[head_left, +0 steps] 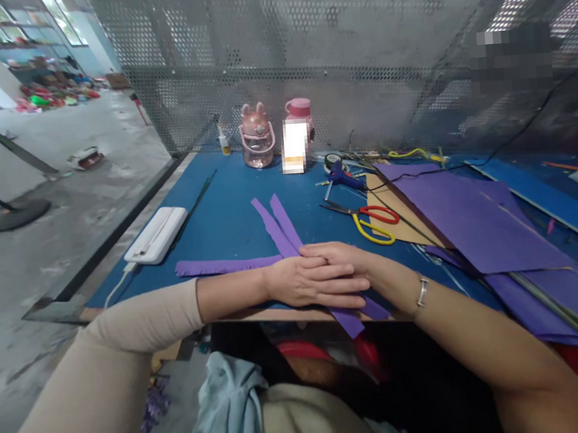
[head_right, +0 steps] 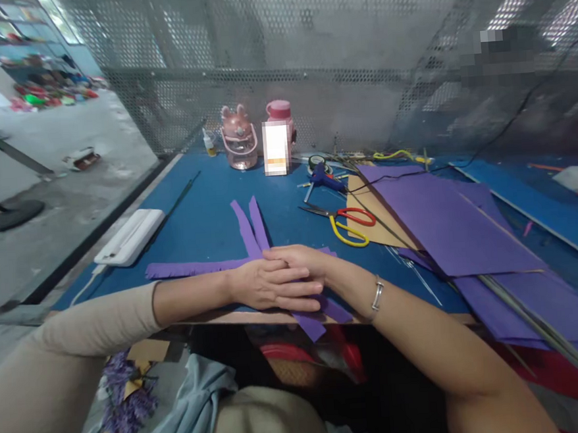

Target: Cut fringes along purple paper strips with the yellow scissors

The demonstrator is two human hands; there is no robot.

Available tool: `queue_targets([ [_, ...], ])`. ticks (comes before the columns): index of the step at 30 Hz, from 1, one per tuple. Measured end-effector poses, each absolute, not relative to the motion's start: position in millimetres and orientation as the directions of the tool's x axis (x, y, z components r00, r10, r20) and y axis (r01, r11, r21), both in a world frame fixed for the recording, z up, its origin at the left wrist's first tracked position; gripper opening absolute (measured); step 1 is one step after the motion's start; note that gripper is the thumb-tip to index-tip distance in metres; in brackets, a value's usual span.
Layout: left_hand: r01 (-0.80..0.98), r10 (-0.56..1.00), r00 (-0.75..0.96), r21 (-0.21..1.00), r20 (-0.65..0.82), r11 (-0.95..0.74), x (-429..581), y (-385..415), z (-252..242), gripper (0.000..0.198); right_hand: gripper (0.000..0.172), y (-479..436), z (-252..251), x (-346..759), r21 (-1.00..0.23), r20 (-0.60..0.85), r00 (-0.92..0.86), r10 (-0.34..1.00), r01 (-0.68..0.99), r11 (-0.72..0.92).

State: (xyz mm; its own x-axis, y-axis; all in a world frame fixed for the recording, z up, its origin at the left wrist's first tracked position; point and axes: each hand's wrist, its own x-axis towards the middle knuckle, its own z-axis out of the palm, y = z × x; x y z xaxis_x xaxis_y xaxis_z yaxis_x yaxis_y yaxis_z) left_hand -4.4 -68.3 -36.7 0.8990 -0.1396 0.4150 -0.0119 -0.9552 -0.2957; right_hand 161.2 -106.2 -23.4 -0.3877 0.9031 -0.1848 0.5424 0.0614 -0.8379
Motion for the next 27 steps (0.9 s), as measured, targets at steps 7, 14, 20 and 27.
queue_targets([
  [7, 0.073, 0.059, 0.894, -0.015, 0.445, -0.997, -21, -97, -29, 0.042, 0.023, -69, 10, 163, -0.946, -0.168, -0.590, 0.790, 0.323, 0.040],
  [14, 0.609, 0.661, 0.682, 0.257, 0.314, -0.751, -54, -92, -37, 0.031, 0.024, -30, 64, 203, -0.961, 0.076, -0.510, 0.857, 0.190, 0.199],
  [20, 0.506, 0.576, 0.728, 0.276, 0.372, -0.817, -79, -83, -28, 0.024, 0.033, -11, 42, 183, -0.875, -0.149, -0.787, 0.598, 0.387, 0.291],
  [27, 0.568, 0.576, 0.484, 0.265, 0.659, -0.779, -38, -60, -11, 0.016, 0.024, 12, -10, 170, -0.389, 0.029, -0.725, 0.689, 0.626, 0.676],
])
